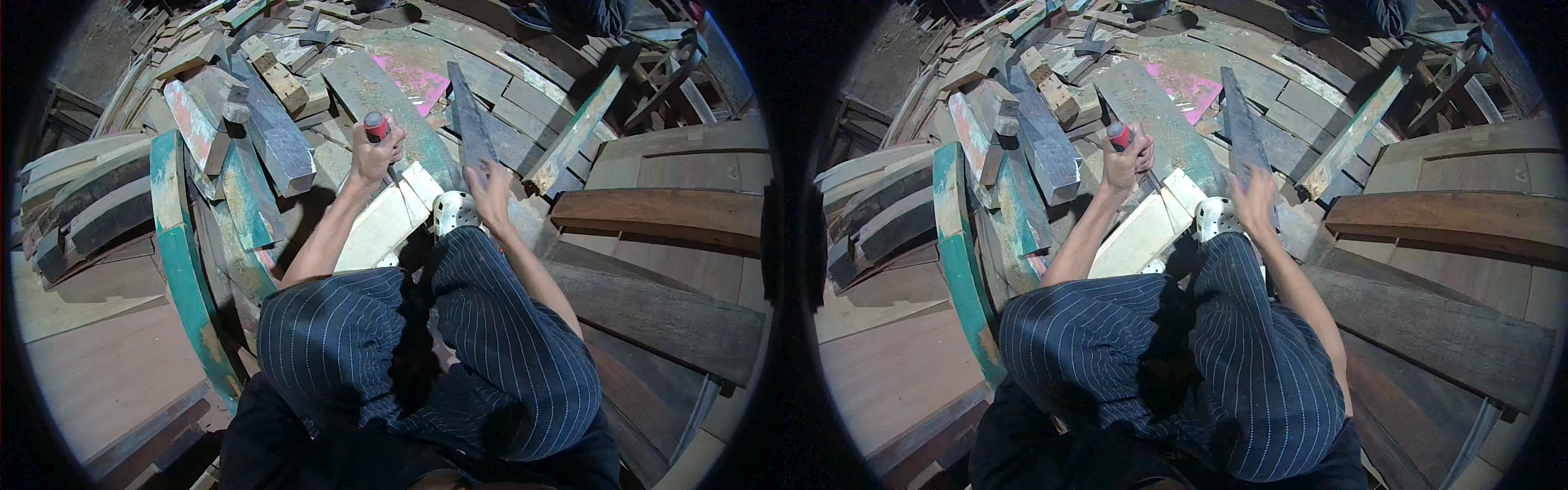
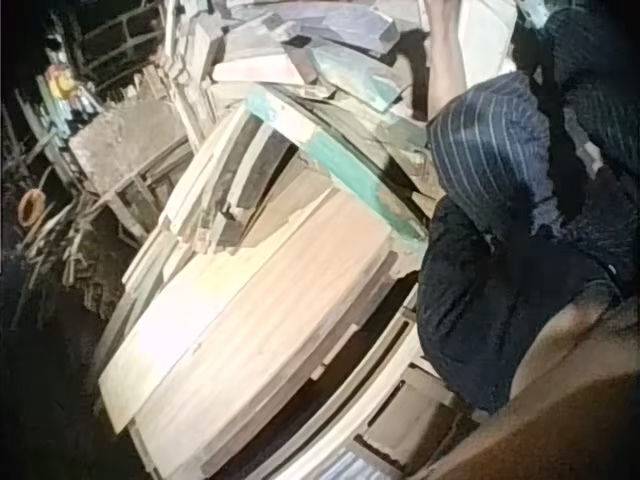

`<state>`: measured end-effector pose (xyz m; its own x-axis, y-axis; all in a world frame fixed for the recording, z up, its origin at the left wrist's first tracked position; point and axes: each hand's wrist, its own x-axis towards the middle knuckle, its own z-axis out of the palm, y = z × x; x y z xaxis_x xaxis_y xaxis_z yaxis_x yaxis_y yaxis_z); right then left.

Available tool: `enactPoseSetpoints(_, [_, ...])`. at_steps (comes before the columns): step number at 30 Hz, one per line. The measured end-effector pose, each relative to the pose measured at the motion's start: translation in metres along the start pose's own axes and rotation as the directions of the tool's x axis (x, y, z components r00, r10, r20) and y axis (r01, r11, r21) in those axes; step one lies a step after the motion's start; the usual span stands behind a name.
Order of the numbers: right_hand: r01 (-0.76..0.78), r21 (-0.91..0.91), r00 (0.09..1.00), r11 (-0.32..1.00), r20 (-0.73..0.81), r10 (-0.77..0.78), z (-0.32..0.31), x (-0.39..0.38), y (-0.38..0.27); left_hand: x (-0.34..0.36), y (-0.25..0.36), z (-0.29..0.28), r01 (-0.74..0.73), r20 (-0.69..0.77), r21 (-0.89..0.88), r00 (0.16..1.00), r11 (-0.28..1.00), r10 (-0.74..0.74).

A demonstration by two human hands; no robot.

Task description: Shave or smooth a piece of wood using a wood rasp or file.

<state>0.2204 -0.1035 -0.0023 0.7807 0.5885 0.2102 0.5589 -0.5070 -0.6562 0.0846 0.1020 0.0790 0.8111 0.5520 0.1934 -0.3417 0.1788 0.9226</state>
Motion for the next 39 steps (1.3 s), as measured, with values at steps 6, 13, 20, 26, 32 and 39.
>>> enactPoseSetpoints(6, [0.19, -0.166, 0.626, 0.968, 0.78, 0.011, 0.033, 0.048, -0.073, 0.003, 0.002, -0.001, 0.004, -0.002, -0.116, 1.0, 0.993, -0.005])
enactPoseSetpoints(13, [0.232, 0.453, 0.641, 0.861, 0.594, -0.485, 0.044, 0.048, -0.034, 0.001, 0.029, 0.006, 0.016, 0.089, -0.175, 0.996, 0.985, 0.0])
enactPoseSetpoints(20, [0.212, 0.53, 0.64, 0.821, 0.56, -0.526, 0.011, 0.036, -0.061, -0.002, 0.065, 0.026, 0.09, 0.144, -0.133, 0.987, 0.987, -0.071])
enactPoseSetpoints(26, [0.291, 0.48, 0.622, 0.828, 0.562, -0.544, 0.003, 0.032, -0.063, -0.001, 0.06, 0.021, 0.078, 0.068, -0.261, 0.996, 0.962, -0.062])
enactPoseSetpoints(32, [0.39, 0.484, 0.669, 0.783, 0.436, -0.602, 0.012, 0.023, -0.044, -0.013, 0.043, 0.045, 0.093, 0.053, -0.137, 0.995, 0.986, -0.086])
enactPoseSetpoints(39, [0.38, 0.515, 0.643, 0.768, 0.45, -0.62, 0.011, 0.028, -0.045, -0.015, 0.042, 0.054, 0.034, 0.091, -0.052, 0.995, 0.998, -0.029])
